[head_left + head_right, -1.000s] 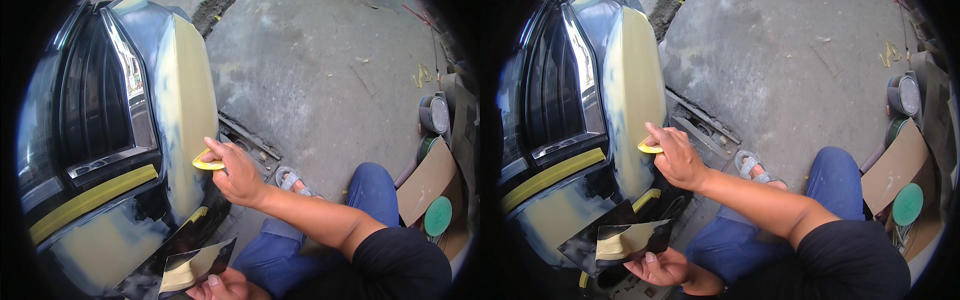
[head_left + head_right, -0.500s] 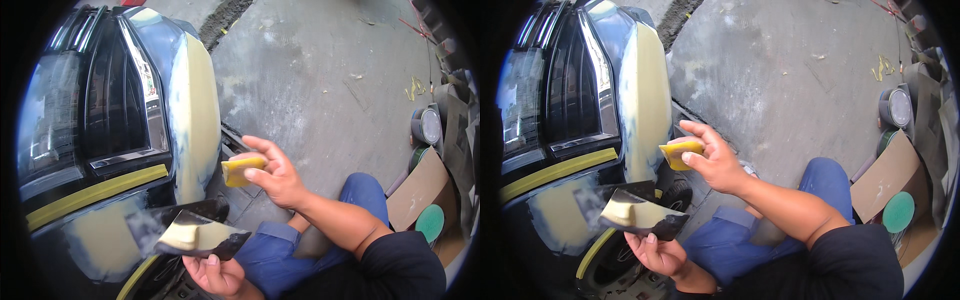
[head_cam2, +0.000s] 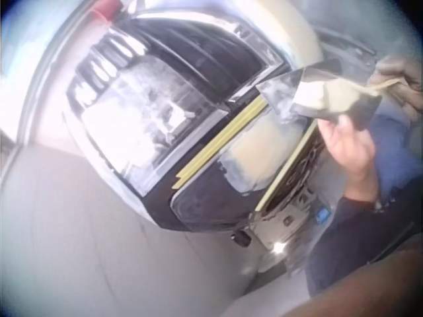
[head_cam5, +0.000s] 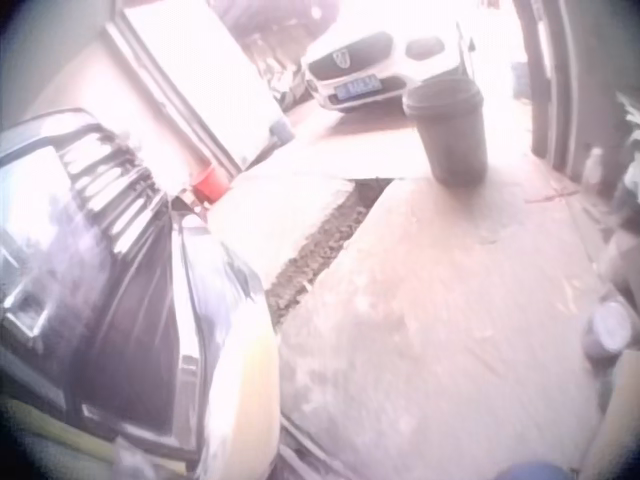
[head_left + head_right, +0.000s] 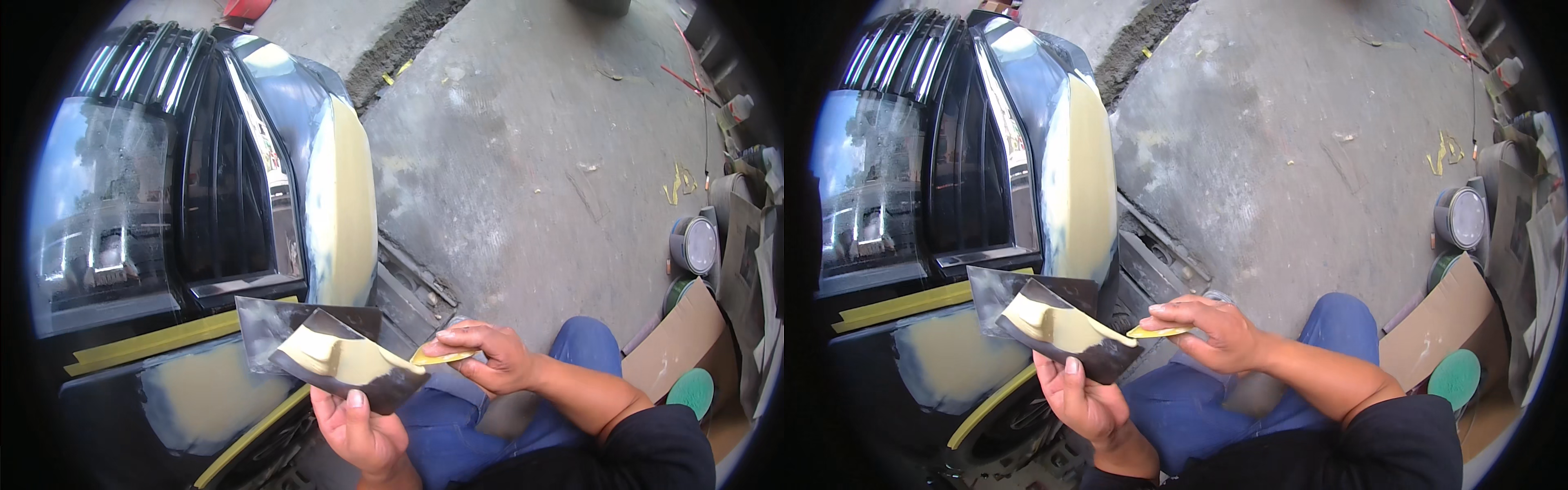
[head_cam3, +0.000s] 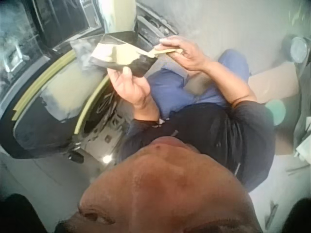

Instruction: The person applies body filler to a car bumper using a putty knife and smooths it with a yellow sponge. The person works on the front bumper area, spreading the filler evenly across the surface.

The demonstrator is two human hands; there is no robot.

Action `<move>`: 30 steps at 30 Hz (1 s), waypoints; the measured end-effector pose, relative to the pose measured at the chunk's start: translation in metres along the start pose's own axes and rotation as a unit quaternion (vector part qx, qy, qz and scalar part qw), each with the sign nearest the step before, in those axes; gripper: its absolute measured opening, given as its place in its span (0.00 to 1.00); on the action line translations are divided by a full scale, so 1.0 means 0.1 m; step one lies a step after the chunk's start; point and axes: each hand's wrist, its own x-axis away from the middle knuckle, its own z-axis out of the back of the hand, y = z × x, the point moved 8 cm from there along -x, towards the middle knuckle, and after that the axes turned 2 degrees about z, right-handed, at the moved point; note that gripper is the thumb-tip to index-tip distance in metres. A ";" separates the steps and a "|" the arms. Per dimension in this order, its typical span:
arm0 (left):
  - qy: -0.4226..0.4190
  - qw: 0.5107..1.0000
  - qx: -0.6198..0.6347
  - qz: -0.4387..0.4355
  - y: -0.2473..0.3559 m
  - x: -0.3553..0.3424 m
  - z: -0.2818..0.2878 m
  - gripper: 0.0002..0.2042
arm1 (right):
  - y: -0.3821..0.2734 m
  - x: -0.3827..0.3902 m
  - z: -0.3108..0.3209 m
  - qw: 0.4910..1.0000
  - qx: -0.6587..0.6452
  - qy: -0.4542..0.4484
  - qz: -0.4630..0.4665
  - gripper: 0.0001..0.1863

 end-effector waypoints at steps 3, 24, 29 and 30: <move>0.001 0.999 -0.019 -0.040 0.01 0.00 0.01 0.29 | 0.18 -0.35 0.30 0.994 0.106 0.004 -0.026 0.30; 0.016 0.991 -0.099 -0.094 -0.07 -0.16 0.40 0.31 | 0.44 -3.29 0.70 0.896 0.416 -0.057 0.147 0.23; 0.008 0.991 -0.095 -0.095 -0.10 -0.16 0.47 0.31 | 0.29 -2.87 0.42 0.892 0.406 -0.093 0.179 0.25; 0.009 0.991 -0.098 -0.094 -0.10 -0.16 0.48 0.31 | 0.27 -2.77 0.35 0.893 0.396 -0.095 0.190 0.26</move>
